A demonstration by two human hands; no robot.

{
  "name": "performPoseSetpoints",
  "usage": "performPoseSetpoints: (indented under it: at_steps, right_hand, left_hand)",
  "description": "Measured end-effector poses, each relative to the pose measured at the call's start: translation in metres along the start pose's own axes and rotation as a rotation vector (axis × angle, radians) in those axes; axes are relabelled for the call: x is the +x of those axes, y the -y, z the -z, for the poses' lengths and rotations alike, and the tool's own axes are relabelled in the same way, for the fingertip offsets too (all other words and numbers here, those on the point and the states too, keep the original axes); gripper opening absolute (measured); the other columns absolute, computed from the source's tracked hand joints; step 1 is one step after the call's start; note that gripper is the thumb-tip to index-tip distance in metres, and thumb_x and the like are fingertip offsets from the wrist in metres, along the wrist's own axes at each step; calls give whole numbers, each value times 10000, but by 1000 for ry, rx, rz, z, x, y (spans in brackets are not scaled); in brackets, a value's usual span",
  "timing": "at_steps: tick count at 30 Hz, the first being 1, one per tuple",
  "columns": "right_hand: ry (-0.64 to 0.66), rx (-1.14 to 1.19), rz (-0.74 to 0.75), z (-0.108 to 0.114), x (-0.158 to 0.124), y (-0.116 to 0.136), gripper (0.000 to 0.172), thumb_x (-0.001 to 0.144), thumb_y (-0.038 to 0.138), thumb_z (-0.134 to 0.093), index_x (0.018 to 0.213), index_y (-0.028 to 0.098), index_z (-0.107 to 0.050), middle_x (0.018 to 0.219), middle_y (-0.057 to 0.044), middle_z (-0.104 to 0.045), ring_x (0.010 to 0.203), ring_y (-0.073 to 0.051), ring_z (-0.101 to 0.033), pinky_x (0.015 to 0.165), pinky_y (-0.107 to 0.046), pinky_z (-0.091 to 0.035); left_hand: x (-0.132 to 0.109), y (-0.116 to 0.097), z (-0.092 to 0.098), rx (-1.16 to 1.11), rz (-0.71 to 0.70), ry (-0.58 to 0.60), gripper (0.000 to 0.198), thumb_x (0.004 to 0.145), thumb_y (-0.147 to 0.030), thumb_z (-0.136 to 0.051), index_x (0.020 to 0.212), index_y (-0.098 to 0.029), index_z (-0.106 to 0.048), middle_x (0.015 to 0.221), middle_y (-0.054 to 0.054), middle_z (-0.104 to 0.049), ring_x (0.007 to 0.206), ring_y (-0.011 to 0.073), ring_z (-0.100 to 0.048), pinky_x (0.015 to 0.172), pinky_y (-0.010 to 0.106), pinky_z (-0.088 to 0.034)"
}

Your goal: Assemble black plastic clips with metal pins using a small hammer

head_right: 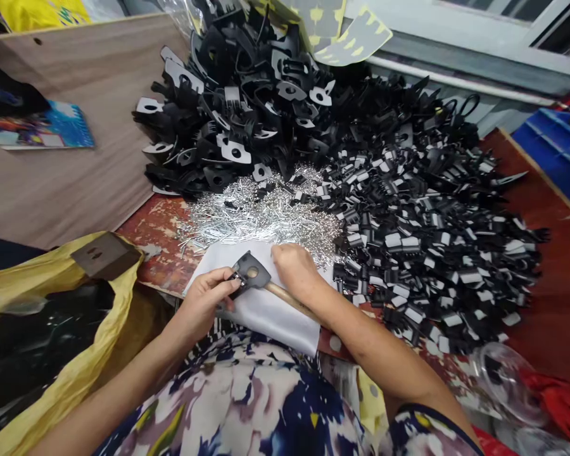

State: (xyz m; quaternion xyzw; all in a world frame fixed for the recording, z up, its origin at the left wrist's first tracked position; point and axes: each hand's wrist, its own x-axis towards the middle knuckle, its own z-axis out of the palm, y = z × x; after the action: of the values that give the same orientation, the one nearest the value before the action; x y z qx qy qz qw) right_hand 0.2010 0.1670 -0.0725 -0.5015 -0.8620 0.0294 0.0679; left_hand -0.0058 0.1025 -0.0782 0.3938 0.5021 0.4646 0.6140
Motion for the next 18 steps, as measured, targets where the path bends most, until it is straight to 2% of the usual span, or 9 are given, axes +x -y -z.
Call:
performPoseSetpoints:
  at_steps: [4,7,11,13,15,18]
  right_hand:
    - [17,-126,56,-10,3,13,86,903,179,-606,962,141,-657,927,-143,-688,893,-285,-579,818,-376,-398]
    - [10,-181,44,-14,2,2,168,913,79,-507,915,134,-665,900,-147,-676,872,-275,-559,824,-379,-381]
    - [-25,-146,40,-13,2,-21,206,889,52,-498,920,136,-683,905,-128,-670,905,-259,-553,851,-364,-392]
    - [-115,-21,82,-5,-1,-28,220,879,61,-507,959,141,-696,903,-108,-659,918,-252,-561,852,-359,-424]
    - [-270,210,113,9,-7,-26,239,911,88,-506,1017,158,-707,922,-87,-647,921,-235,-587,839,-357,-468]
    - [-422,502,127,36,-18,-4,234,976,135,-529,1078,221,-722,981,-57,-667,932,-202,-644,820,-355,-524]
  left_hand:
    - [-1,-1,3,-149,3,-23,300,694,-363,-782,578,-172,-583,617,-47,-407,508,84,-382,416,185,-425]
    - [-1,-2,10,-264,17,-34,301,693,-349,-800,584,-167,-586,625,-49,-394,507,77,-361,417,185,-445]
    - [-2,-3,15,-397,14,-23,272,679,-361,-807,626,-153,-639,697,2,-525,572,110,-454,407,205,-460]
    - [-2,-3,14,-453,21,-33,294,688,-411,-801,684,-139,-689,730,33,-581,624,144,-516,402,219,-466]
    - [0,-2,12,-482,43,-40,349,713,-466,-794,730,-126,-720,733,49,-613,621,150,-531,388,216,-446]
    - [2,1,7,-482,49,-11,351,743,-461,-808,706,-123,-720,716,40,-621,574,117,-493,367,186,-379]
